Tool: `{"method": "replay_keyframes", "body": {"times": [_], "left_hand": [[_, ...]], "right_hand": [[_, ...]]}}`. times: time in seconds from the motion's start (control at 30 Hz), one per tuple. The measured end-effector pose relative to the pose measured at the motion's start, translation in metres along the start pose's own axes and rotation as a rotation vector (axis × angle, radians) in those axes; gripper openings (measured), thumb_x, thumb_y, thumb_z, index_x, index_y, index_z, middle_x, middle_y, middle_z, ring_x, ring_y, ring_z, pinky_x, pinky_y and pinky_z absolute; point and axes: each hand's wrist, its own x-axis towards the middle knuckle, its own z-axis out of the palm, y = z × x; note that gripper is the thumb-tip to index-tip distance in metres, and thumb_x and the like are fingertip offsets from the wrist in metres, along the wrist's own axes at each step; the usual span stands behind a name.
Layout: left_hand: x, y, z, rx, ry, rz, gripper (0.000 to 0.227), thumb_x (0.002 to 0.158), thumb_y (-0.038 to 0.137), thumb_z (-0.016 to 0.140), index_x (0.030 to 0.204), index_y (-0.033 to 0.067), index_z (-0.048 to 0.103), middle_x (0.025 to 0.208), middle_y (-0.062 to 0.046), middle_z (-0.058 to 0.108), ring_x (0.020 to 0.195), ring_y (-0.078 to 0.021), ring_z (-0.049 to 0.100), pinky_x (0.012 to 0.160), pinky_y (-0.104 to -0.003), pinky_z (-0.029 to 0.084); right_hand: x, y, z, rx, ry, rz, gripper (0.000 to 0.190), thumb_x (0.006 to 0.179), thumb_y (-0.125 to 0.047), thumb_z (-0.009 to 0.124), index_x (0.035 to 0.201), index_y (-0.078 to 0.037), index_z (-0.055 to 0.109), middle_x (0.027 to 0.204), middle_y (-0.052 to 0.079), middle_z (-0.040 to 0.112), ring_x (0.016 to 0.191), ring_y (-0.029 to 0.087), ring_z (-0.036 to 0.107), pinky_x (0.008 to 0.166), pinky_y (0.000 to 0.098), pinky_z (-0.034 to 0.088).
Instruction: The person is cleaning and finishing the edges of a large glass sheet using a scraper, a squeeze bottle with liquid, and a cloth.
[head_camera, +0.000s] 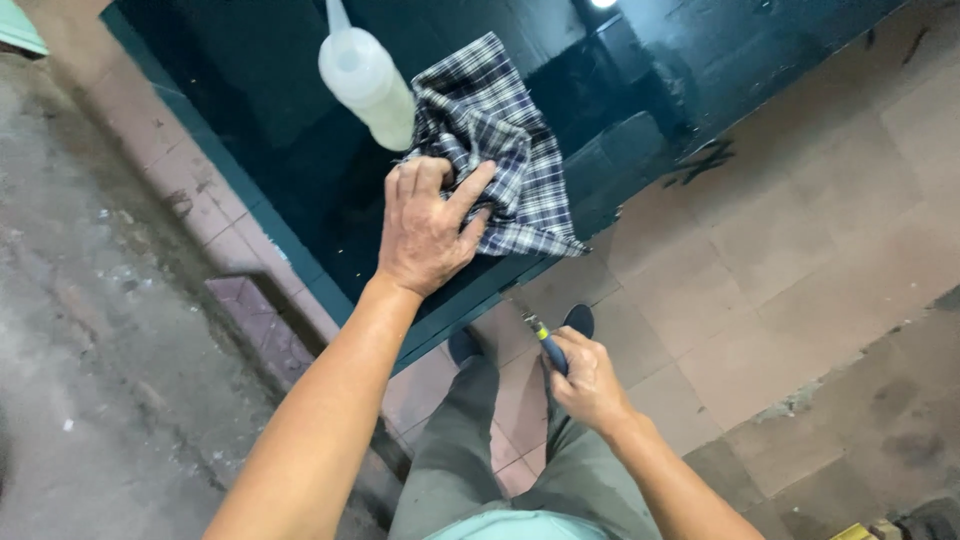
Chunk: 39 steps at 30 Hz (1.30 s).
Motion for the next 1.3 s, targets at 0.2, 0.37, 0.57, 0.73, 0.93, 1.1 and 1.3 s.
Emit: {"method": "replay_keyframes", "body": {"times": [0.2,0.37,0.57,0.73,0.93,1.1,1.3], "left_hand": [[-0.004,-0.005,0.006,0.018,0.002,0.001,0.059,0.096,0.039,0.081,0.154,0.0366,0.068,0.112,-0.003,0.051,0.117,-0.0288,0.058,0.114,-0.051,0.048],[-0.006,-0.005,0.008,0.02,-0.002,-0.004,0.059,0.098,0.041,0.079,0.155,0.0388,0.067,0.112,-0.002,0.05,0.118,-0.0282,0.057,0.115,-0.05,0.048],[-0.006,-0.005,0.007,0.021,-0.013,-0.004,0.064,0.096,0.04,0.081,0.157,0.039,0.064,0.112,-0.003,0.05,0.118,-0.0286,0.057,0.115,-0.05,0.048],[-0.006,-0.005,0.008,0.02,-0.017,-0.009,0.063,0.097,0.041,0.081,0.157,0.0399,0.064,0.113,-0.003,0.05,0.12,-0.0288,0.057,0.116,-0.051,0.048],[-0.005,-0.004,0.006,0.003,0.003,-0.004,0.061,0.097,0.04,0.081,0.156,0.0383,0.066,0.112,-0.003,0.051,0.119,-0.0293,0.058,0.115,-0.051,0.049],[0.0,-0.003,0.0,-0.008,0.031,0.022,0.058,0.097,0.04,0.08,0.153,0.0358,0.069,0.111,-0.003,0.05,0.117,-0.0303,0.058,0.112,-0.052,0.049],[0.001,-0.003,0.0,-0.011,0.033,0.025,0.055,0.093,0.04,0.081,0.147,0.0325,0.073,0.111,-0.005,0.051,0.115,-0.0308,0.057,0.111,-0.052,0.048]], "right_hand": [[0.0,0.009,0.009,-0.006,0.01,-0.001,0.018,0.082,0.003,0.065,0.07,-0.008,0.073,0.078,0.016,0.074,0.07,0.041,0.072,0.063,0.0422,0.057],[-0.003,0.028,0.014,0.005,0.008,-0.016,0.013,0.081,-0.002,0.067,0.072,-0.01,0.072,0.078,0.014,0.072,0.07,0.04,0.071,0.064,0.0415,0.058],[0.001,0.025,0.013,-0.024,0.01,-0.021,0.019,0.086,-0.003,0.068,0.069,-0.011,0.067,0.076,0.013,0.069,0.07,0.039,0.069,0.063,0.0407,0.056],[0.004,0.025,0.015,-0.029,0.011,-0.042,0.019,0.088,-0.006,0.068,0.07,-0.012,0.065,0.075,0.011,0.067,0.069,0.038,0.068,0.062,0.0402,0.056],[0.008,0.021,0.016,-0.008,0.045,-0.104,0.022,0.089,-0.004,0.069,0.07,-0.013,0.063,0.076,0.011,0.068,0.07,0.038,0.07,0.063,0.0392,0.057],[0.011,0.028,0.021,0.0,0.07,-0.14,0.021,0.085,0.0,0.068,0.069,-0.013,0.064,0.075,0.012,0.068,0.069,0.04,0.07,0.062,0.0417,0.058],[0.015,0.03,0.023,0.02,0.06,-0.144,0.018,0.081,0.002,0.064,0.071,-0.013,0.065,0.082,0.012,0.072,0.074,0.04,0.074,0.067,0.0433,0.062]]}}
